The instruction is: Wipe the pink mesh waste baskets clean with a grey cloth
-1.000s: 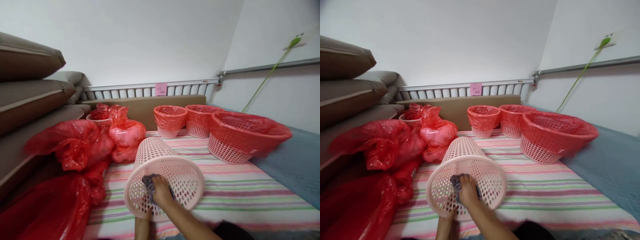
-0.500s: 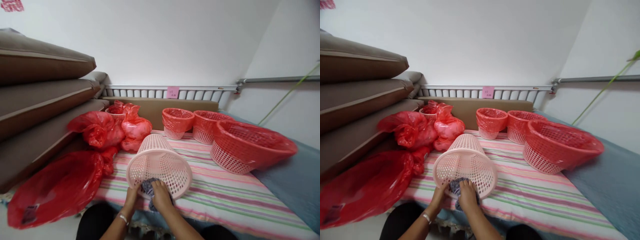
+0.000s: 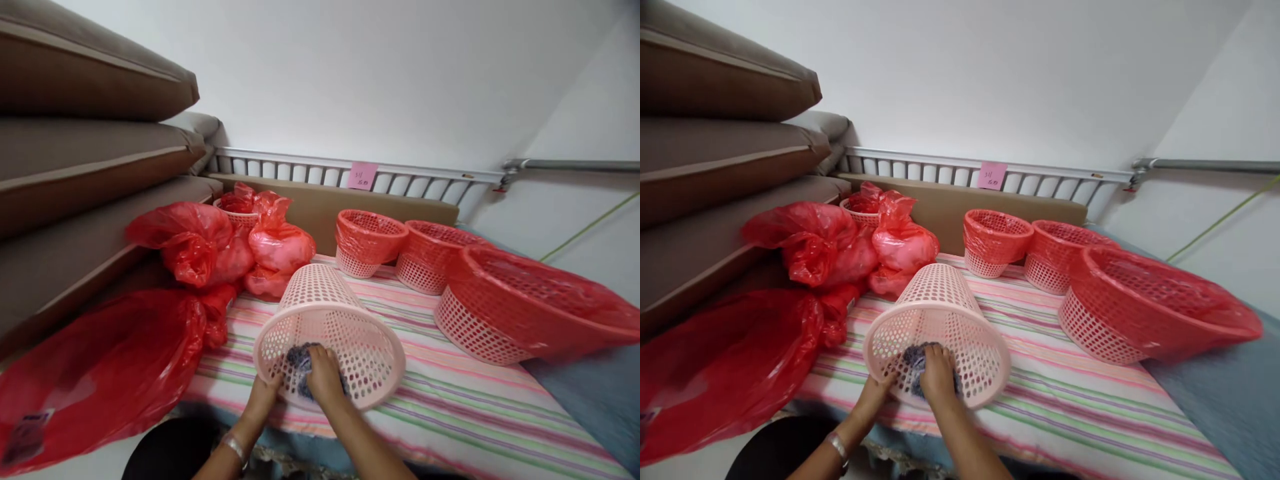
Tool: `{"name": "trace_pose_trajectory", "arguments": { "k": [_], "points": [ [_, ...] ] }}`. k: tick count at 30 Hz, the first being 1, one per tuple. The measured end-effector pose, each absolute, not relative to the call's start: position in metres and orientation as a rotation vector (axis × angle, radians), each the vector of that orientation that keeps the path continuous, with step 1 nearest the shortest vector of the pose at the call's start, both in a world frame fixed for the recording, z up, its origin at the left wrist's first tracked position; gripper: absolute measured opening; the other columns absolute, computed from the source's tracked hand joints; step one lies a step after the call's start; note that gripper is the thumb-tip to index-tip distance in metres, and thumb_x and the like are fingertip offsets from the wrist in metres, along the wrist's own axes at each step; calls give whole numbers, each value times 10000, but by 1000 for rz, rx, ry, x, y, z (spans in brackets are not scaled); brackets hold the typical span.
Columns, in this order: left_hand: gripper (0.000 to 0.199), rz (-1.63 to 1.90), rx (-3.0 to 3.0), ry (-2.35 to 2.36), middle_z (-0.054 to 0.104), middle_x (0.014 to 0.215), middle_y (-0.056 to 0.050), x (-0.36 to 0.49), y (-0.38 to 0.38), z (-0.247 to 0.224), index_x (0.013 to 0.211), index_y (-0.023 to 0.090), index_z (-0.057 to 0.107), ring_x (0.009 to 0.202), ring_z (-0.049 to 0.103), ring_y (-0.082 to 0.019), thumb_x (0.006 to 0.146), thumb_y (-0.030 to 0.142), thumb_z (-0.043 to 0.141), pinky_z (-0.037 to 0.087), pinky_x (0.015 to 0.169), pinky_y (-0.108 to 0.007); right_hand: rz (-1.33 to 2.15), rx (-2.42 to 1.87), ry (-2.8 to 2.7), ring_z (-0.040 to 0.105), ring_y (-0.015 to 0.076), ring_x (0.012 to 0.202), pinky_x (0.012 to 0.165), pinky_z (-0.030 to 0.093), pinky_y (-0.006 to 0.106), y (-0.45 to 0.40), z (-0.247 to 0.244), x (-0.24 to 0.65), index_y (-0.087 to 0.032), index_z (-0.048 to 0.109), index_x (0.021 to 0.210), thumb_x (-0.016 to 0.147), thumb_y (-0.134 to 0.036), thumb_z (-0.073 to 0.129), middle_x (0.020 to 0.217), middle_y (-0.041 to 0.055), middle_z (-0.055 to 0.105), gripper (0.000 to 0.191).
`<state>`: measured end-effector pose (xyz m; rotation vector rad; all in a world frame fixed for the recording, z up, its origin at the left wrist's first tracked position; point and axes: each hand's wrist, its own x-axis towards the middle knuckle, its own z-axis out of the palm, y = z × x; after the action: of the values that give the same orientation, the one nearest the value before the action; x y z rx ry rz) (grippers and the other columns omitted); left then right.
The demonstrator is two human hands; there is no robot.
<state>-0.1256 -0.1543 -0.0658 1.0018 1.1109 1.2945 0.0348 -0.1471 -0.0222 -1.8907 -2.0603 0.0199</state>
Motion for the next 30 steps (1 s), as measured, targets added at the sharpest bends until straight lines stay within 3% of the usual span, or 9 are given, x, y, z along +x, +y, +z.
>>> {"name": "trace_pose_trajectory", "arguments": {
  "k": [6,9,15,22,30],
  "points": [
    [614,1237,1007,1123,648,1199,-171,-128,-157,-71,1187,95,603,1165,560,-314,661,404,667,384,1047,-422,2,-1954,-1999,504,268,1083,963,319,387,-67,-28,38,-131,586,1136,699,-44,475,1141,130,604,459],
    [536,1199,1020,1170,641,1224,-133,-130,-161,-61,1177,133,622,1186,547,-294,690,356,645,366,1068,-408,11,-1930,-1982,448,269,1182,1038,253,425,-27,-27,38,-166,560,1195,802,-109,422,1220,101,581,421],
    [543,1162,1018,1179,631,1239,-130,-130,-155,-54,1207,121,603,1173,560,-286,702,320,624,408,1037,-388,43,-1844,-2036,470,268,1161,1036,261,441,8,-21,36,-205,583,1169,857,-155,372,1146,68,625,380],
    [517,1220,958,1199,671,1174,-132,-126,-154,-60,1117,127,654,1140,580,-304,642,332,661,414,1021,-414,18,-1917,-2076,525,290,1025,901,360,394,-38,-22,37,-102,602,1071,694,-83,491,1057,159,616,394],
    [521,1282,942,1221,706,1099,-140,-122,-156,-60,1068,113,653,1059,626,-316,639,407,682,477,925,-419,157,-1664,-2257,502,232,965,848,354,315,-152,-18,34,-201,612,956,628,-82,497,984,64,608,367]
  ]
}}
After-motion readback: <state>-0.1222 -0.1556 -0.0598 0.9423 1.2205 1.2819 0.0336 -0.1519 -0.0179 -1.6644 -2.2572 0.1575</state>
